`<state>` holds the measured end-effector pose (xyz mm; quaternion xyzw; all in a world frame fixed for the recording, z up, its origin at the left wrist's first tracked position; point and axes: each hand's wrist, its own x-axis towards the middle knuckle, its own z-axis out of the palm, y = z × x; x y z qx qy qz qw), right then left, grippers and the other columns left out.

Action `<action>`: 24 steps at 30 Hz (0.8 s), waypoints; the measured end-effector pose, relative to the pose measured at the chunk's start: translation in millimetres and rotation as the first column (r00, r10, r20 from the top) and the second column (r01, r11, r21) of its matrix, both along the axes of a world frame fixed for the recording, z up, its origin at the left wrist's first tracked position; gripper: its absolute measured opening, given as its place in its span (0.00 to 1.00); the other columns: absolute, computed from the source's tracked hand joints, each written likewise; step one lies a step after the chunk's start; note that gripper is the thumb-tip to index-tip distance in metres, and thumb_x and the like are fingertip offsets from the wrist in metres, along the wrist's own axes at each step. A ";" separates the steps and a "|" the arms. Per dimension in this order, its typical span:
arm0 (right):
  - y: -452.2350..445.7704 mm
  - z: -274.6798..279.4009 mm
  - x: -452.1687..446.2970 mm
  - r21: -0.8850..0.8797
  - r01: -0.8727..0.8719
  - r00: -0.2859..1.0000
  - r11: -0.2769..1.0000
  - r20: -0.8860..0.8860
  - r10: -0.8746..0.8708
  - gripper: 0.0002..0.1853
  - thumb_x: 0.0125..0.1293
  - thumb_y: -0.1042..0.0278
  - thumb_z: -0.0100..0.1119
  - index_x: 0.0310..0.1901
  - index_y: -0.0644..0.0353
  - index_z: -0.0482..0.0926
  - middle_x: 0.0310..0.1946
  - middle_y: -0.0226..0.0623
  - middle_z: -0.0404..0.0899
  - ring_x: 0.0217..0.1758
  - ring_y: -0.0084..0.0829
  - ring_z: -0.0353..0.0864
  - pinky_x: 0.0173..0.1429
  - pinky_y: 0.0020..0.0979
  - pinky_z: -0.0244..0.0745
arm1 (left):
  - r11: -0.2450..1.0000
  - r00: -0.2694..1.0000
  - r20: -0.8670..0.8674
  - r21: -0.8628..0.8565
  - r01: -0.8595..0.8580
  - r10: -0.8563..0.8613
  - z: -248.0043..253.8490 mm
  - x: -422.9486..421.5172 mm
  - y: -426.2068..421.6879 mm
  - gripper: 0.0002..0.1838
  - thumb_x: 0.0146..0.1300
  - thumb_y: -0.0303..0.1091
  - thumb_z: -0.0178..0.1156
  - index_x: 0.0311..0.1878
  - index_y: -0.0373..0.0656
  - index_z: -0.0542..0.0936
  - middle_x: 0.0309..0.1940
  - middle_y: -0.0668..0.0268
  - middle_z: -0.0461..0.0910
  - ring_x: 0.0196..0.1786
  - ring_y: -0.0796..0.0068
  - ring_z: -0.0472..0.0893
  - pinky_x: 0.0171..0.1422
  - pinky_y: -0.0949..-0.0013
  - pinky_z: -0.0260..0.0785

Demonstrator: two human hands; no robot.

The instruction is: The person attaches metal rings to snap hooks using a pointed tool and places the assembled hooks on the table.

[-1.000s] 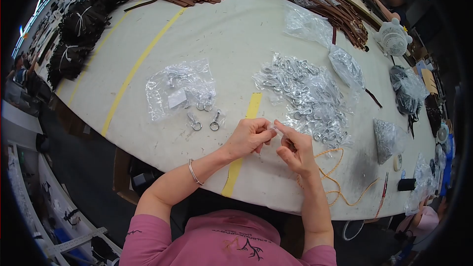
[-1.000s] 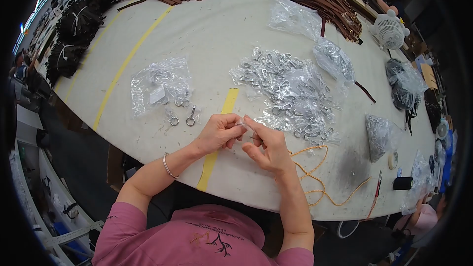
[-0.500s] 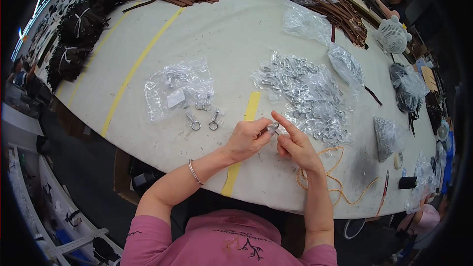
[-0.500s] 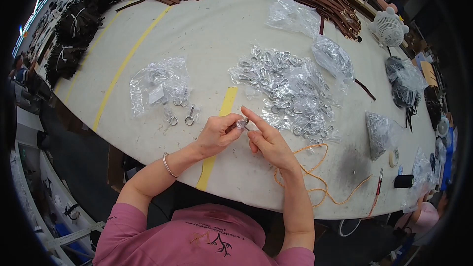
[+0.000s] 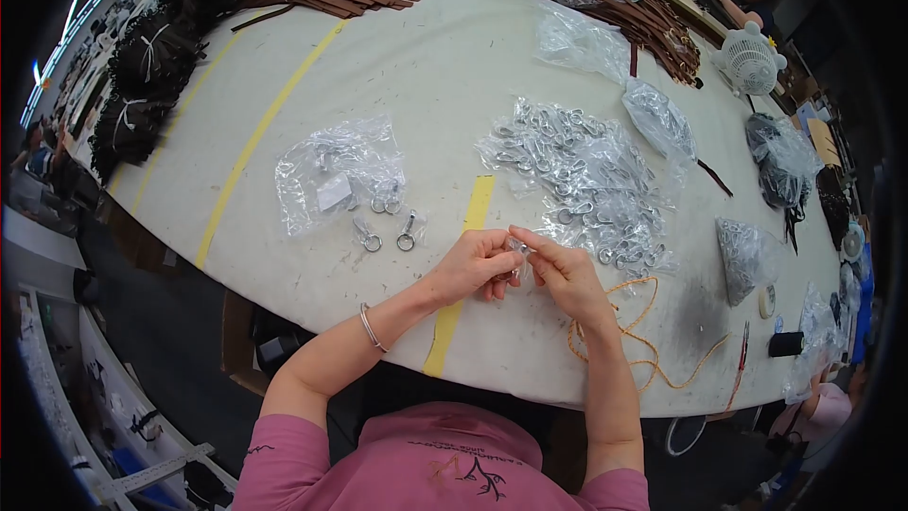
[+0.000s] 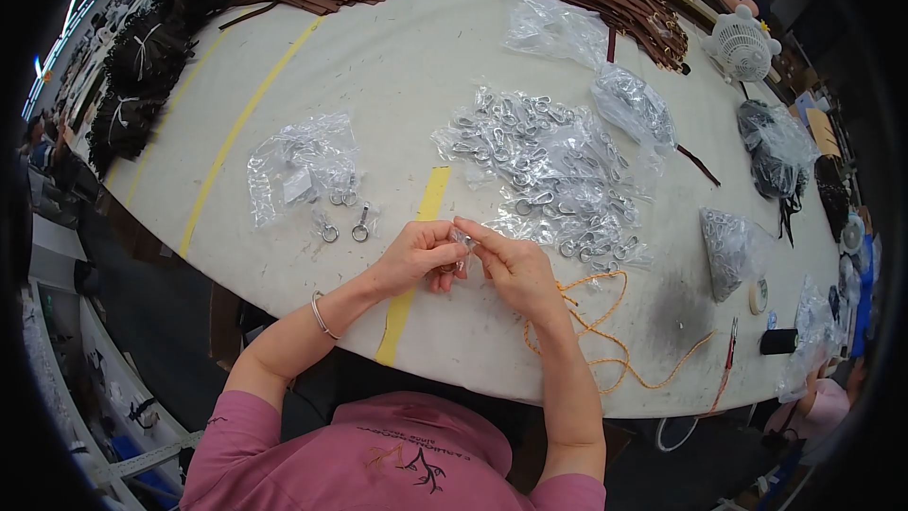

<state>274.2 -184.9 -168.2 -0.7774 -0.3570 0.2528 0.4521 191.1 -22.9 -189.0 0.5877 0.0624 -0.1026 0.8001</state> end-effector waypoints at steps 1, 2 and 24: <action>2.0 0.7 -2.2 0.013 0.034 0.998 0.999 -0.059 -0.033 0.21 0.61 0.76 0.45 0.56 0.51 0.72 0.17 0.28 0.70 0.20 0.18 0.66 0.28 0.22 0.66 | 0.999 0.999 0.027 0.037 -0.027 0.026 -2.2 0.6 -0.9 0.08 0.63 0.33 0.51 0.32 0.39 0.72 0.25 0.65 0.78 0.22 0.82 0.76 0.23 0.81 0.67; 4.8 2.1 -4.7 0.025 0.067 0.991 0.997 -0.118 -0.064 0.21 0.61 0.76 0.46 0.56 0.50 0.73 0.17 0.30 0.71 0.20 0.19 0.66 0.28 0.23 0.66 | 0.996 0.997 0.055 0.075 -0.057 0.053 -4.7 1.4 -1.5 0.08 0.63 0.33 0.52 0.33 0.39 0.72 0.26 0.65 0.78 0.22 0.82 0.76 0.23 0.81 0.68; -8.4 17.8 12.0 -0.212 0.300 0.892 0.930 0.407 -0.195 0.13 0.54 0.66 0.59 0.42 0.57 0.78 0.15 0.38 0.73 0.20 0.35 0.73 0.28 0.33 0.65 | 0.019 0.848 0.494 0.866 -0.500 -0.190 19.8 -43.8 12.9 0.05 0.48 0.30 0.58 0.27 0.40 0.74 0.43 0.61 0.74 0.46 0.64 0.72 0.46 0.61 0.65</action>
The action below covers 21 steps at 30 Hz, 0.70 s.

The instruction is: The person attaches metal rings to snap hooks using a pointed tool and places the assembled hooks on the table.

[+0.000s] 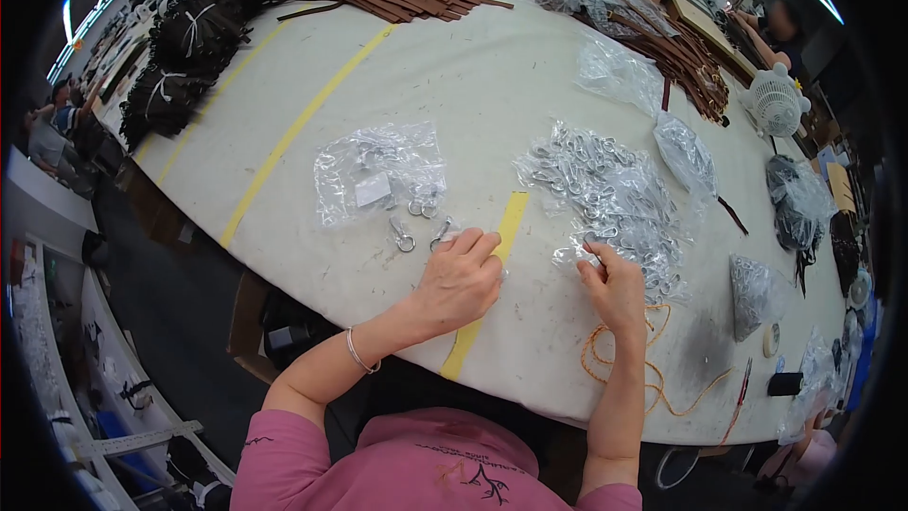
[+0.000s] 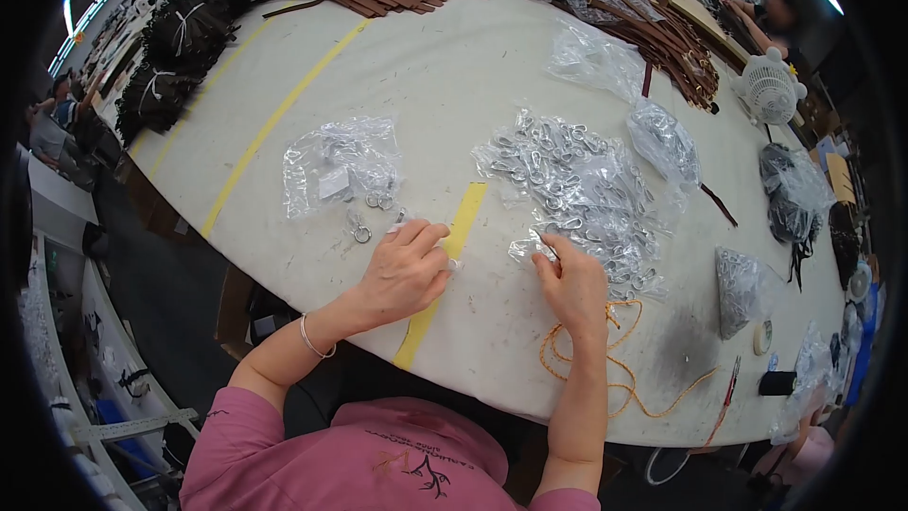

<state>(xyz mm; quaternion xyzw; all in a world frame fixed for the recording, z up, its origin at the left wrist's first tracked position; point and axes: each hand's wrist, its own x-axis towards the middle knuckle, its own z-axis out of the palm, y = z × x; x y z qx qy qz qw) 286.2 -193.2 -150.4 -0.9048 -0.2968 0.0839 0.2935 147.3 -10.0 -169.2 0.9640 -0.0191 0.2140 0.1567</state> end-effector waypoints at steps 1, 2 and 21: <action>0.5 -5.4 -0.5 0.028 -0.015 0.999 0.999 0.048 0.014 0.12 0.54 0.67 0.59 0.41 0.58 0.78 0.16 0.39 0.73 0.20 0.36 0.73 0.28 0.33 0.65 | 0.996 0.998 0.005 0.053 -0.066 0.066 -2.3 -6.2 7.2 0.06 0.48 0.31 0.59 0.28 0.40 0.74 0.45 0.61 0.72 0.48 0.63 0.70 0.48 0.60 0.63; 3.3 -5.6 -2.1 0.036 -0.022 0.999 0.999 0.047 0.021 0.12 0.55 0.67 0.58 0.41 0.59 0.78 0.16 0.39 0.74 0.20 0.36 0.74 0.28 0.33 0.65 | 0.986 0.992 0.013 0.105 -0.130 0.129 -8.4 -12.2 16.2 0.06 0.47 0.31 0.59 0.29 0.40 0.74 0.48 0.60 0.70 0.51 0.63 0.69 0.50 0.59 0.61; 26.4 -31.0 -29.3 0.067 -0.222 0.969 0.973 0.123 0.212 0.13 0.56 0.68 0.57 0.43 0.57 0.77 0.21 0.43 0.77 0.24 0.38 0.77 0.31 0.33 0.69 | 0.933 0.906 -0.243 -0.007 -0.359 0.347 -22.8 -7.2 67.5 0.27 0.52 0.52 0.59 0.54 0.51 0.70 0.56 0.53 0.64 0.59 0.50 0.61 0.57 0.43 0.53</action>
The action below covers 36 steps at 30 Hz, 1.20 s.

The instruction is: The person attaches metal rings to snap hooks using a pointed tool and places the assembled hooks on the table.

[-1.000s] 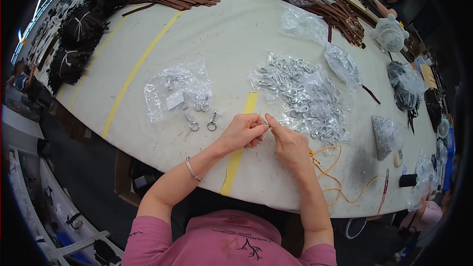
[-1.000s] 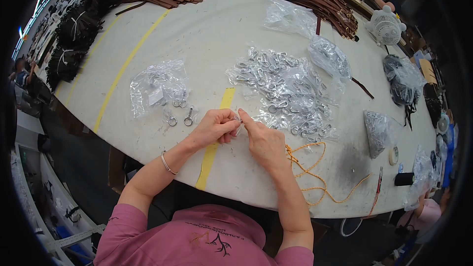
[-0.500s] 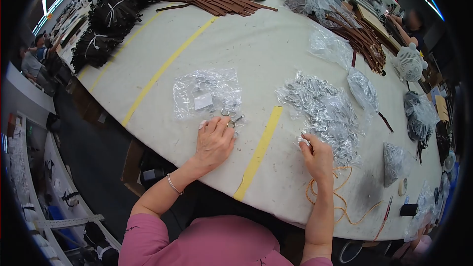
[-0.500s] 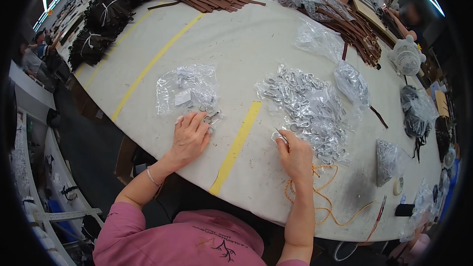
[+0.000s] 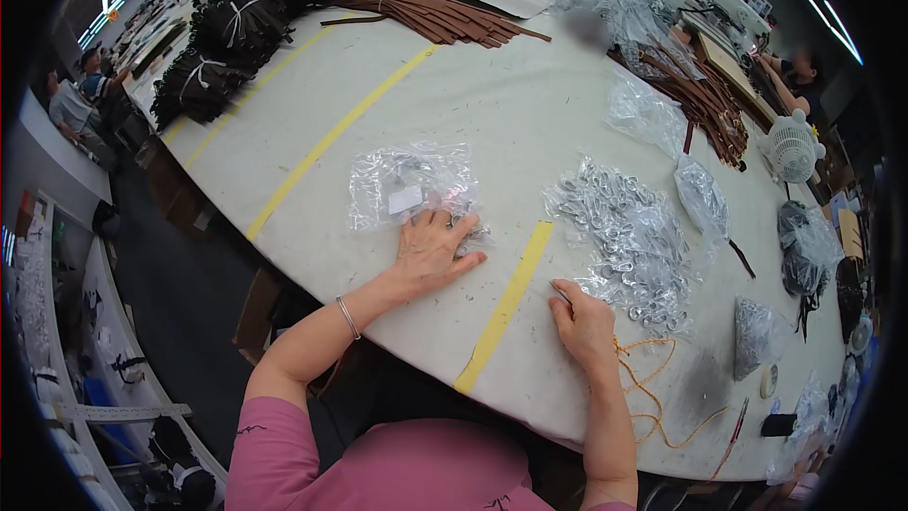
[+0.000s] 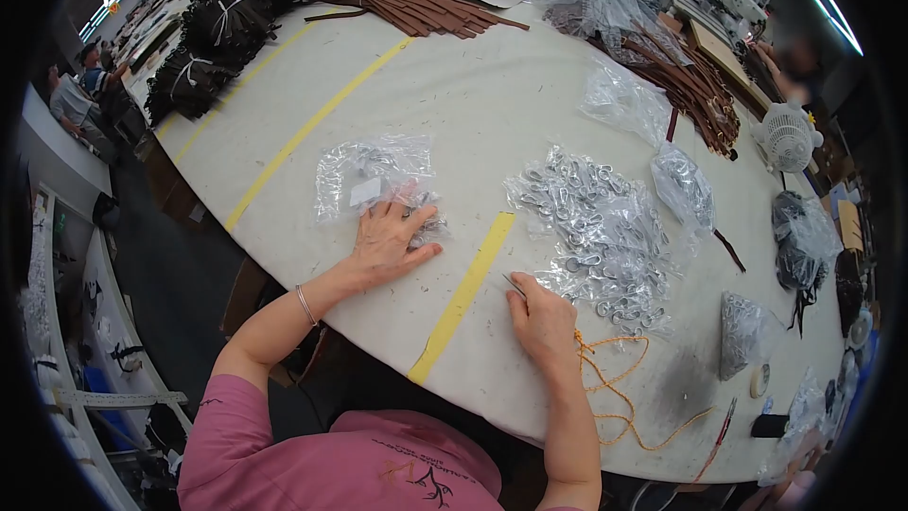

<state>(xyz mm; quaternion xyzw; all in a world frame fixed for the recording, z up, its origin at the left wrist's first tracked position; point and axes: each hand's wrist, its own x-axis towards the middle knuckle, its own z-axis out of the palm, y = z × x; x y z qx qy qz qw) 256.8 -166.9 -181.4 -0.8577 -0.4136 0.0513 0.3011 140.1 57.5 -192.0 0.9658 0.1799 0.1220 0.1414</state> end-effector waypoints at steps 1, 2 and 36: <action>-0.1 0.5 0.0 0.000 0.004 1.000 1.000 -0.001 -0.004 0.13 0.56 0.67 0.57 0.43 0.57 0.77 0.21 0.43 0.77 0.23 0.38 0.77 0.31 0.33 0.69 | 0.998 0.998 0.054 0.054 0.010 -0.013 -2.2 4.6 2.3 0.27 0.52 0.52 0.59 0.53 0.50 0.70 0.55 0.53 0.65 0.58 0.50 0.62 0.57 0.45 0.54; 0.2 1.0 -0.3 -0.001 0.010 1.000 1.000 -0.005 -0.010 0.13 0.56 0.67 0.57 0.43 0.57 0.77 0.21 0.43 0.77 0.23 0.38 0.77 0.31 0.33 0.69 | 0.994 0.994 0.107 0.109 0.018 -0.029 -7.2 9.9 4.9 0.27 0.52 0.51 0.59 0.53 0.49 0.70 0.53 0.53 0.66 0.57 0.50 0.63 0.56 0.46 0.55; 2.6 0.3 -4.3 -0.001 0.038 0.999 0.999 0.005 -0.038 0.10 0.56 0.70 0.57 0.40 0.58 0.78 0.20 0.43 0.76 0.23 0.39 0.76 0.30 0.34 0.69 | 0.969 0.878 0.439 0.226 0.096 -0.189 -11.5 14.9 46.1 0.05 0.46 0.24 0.54 0.29 0.38 0.70 0.26 0.62 0.67 0.23 0.67 0.73 0.24 0.68 0.68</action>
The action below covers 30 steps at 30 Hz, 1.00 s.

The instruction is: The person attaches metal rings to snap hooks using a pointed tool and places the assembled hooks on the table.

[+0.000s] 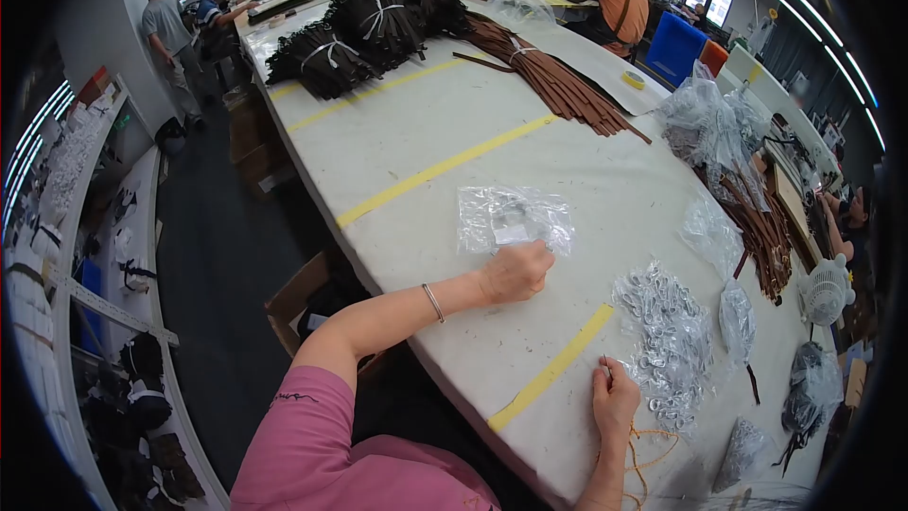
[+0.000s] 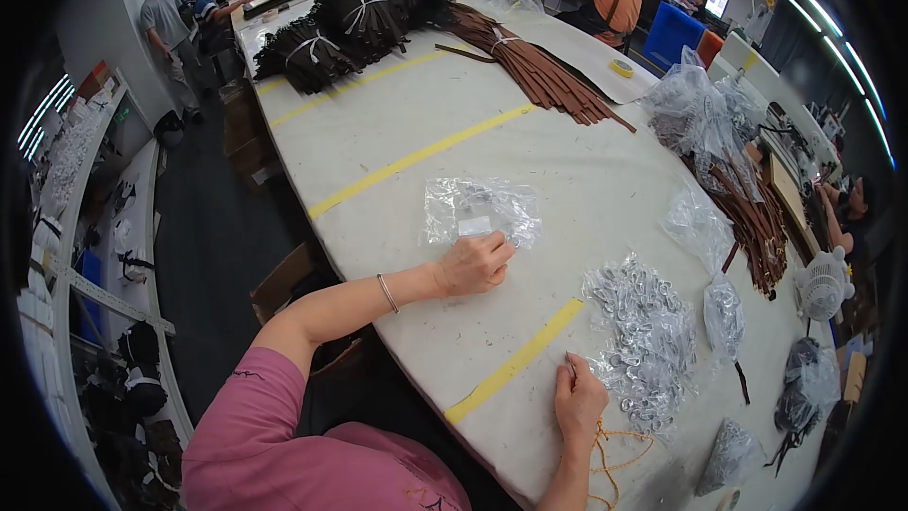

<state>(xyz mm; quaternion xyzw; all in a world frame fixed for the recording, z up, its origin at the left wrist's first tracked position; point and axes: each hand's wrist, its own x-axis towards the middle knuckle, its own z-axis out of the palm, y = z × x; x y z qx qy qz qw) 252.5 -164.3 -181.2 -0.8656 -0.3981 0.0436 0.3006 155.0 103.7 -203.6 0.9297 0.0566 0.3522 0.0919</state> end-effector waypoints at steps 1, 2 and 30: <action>0.0 0.6 -0.4 -0.004 0.005 1.000 1.000 -0.003 -0.005 0.10 0.56 0.70 0.57 0.40 0.58 0.78 0.19 0.43 0.76 0.23 0.39 0.76 0.30 0.34 0.69 | 1.000 1.000 0.008 -0.009 -0.021 0.021 4.0 1.4 4.8 0.06 0.45 0.24 0.54 0.30 0.38 0.70 0.26 0.62 0.67 0.23 0.66 0.73 0.24 0.68 0.68; -0.1 0.5 -0.5 -0.008 0.009 1.000 1.000 -0.005 -0.009 0.10 0.56 0.70 0.57 0.40 0.58 0.78 0.19 0.42 0.76 0.22 0.39 0.76 0.30 0.34 0.69 | 0.999 0.999 0.015 -0.018 -0.042 0.042 7.8 3.1 9.8 0.07 0.45 0.24 0.54 0.30 0.38 0.71 0.26 0.61 0.67 0.23 0.66 0.73 0.24 0.68 0.69; -0.7 -2.3 1.5 0.005 -0.010 1.000 1.000 0.011 0.010 0.10 0.55 0.69 0.57 0.40 0.56 0.78 0.18 0.40 0.75 0.21 0.37 0.75 0.29 0.33 0.69 | 0.949 0.922 -0.283 -0.093 -0.302 0.266 -12.5 8.6 8.6 0.19 0.58 0.45 0.53 0.49 0.45 0.73 0.52 0.56 0.69 0.56 0.56 0.65 0.60 0.47 0.53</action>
